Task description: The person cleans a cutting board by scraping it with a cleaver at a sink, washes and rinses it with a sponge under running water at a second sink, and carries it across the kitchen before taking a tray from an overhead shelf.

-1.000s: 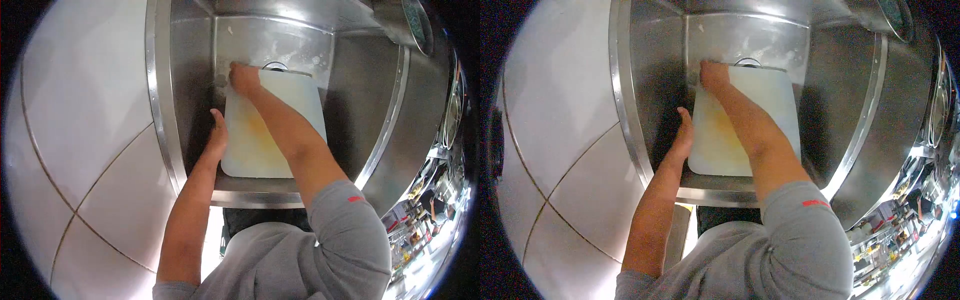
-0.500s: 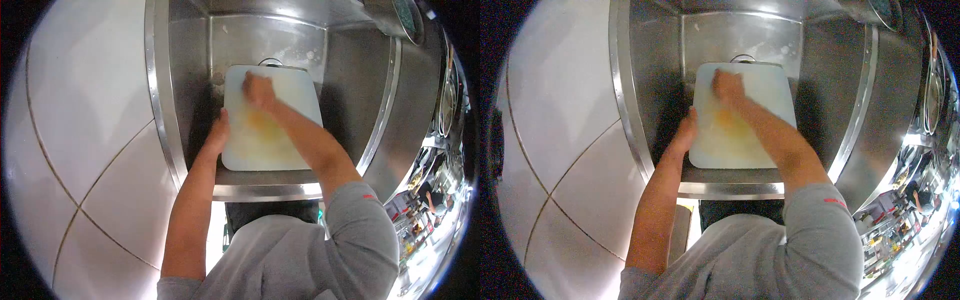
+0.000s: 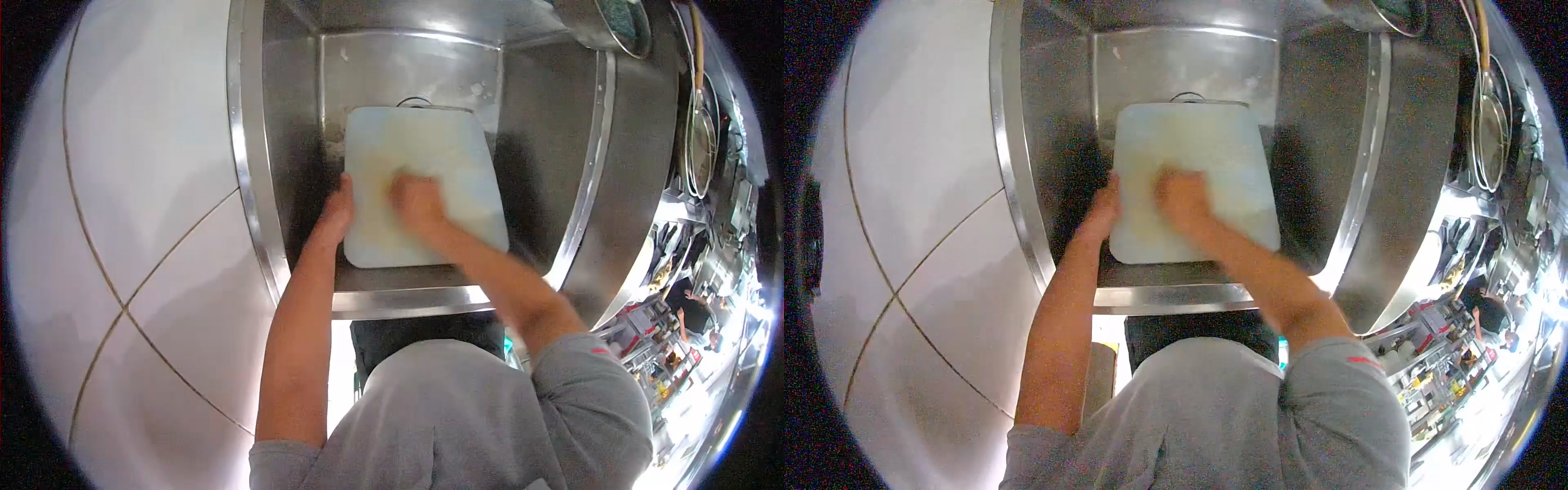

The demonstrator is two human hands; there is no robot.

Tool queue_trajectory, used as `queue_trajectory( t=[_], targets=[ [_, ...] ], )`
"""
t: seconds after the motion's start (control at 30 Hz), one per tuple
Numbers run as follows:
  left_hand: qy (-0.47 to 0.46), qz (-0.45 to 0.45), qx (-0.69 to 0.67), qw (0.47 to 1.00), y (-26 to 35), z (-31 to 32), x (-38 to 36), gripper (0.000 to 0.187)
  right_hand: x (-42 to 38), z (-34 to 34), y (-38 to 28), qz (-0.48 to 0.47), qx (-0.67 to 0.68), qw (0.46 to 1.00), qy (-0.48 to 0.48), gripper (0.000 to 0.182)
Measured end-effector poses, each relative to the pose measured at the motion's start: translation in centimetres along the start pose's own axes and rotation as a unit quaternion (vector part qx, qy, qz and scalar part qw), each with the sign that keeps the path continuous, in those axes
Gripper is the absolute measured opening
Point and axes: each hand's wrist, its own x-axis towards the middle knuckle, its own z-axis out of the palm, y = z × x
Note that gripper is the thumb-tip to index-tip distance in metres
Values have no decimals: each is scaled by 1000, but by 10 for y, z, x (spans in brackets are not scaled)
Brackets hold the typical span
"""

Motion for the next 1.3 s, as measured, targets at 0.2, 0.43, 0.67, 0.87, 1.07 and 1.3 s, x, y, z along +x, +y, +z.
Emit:
queue_trajectory(
  t=[0.2,0.43,0.67,0.87,1.07,1.3],
  targets=[
    [24,45,11,999,-4,-11,-11,102,-39,-21,8,-58,-8,997,-48,16],
    [19,40,33,998,-11,-8,6,104,-36,-15,24,47,34,998,-2,16],
    [21,28,22,999,5,-13,-17,104,-64,-20,20,-16,51,995,-86,15],
    [19,45,-4,999,14,-5,-28,102,39,41,157,111,-28,989,89,17],
    [47,32,61,997,2,-15,-17,102,-10,-11,-71,-70,61,996,-4,17],
    [12,49,30,998,4,-19,-35,105,-102,-61,123,48,-222,964,-135,24]
  ],
)
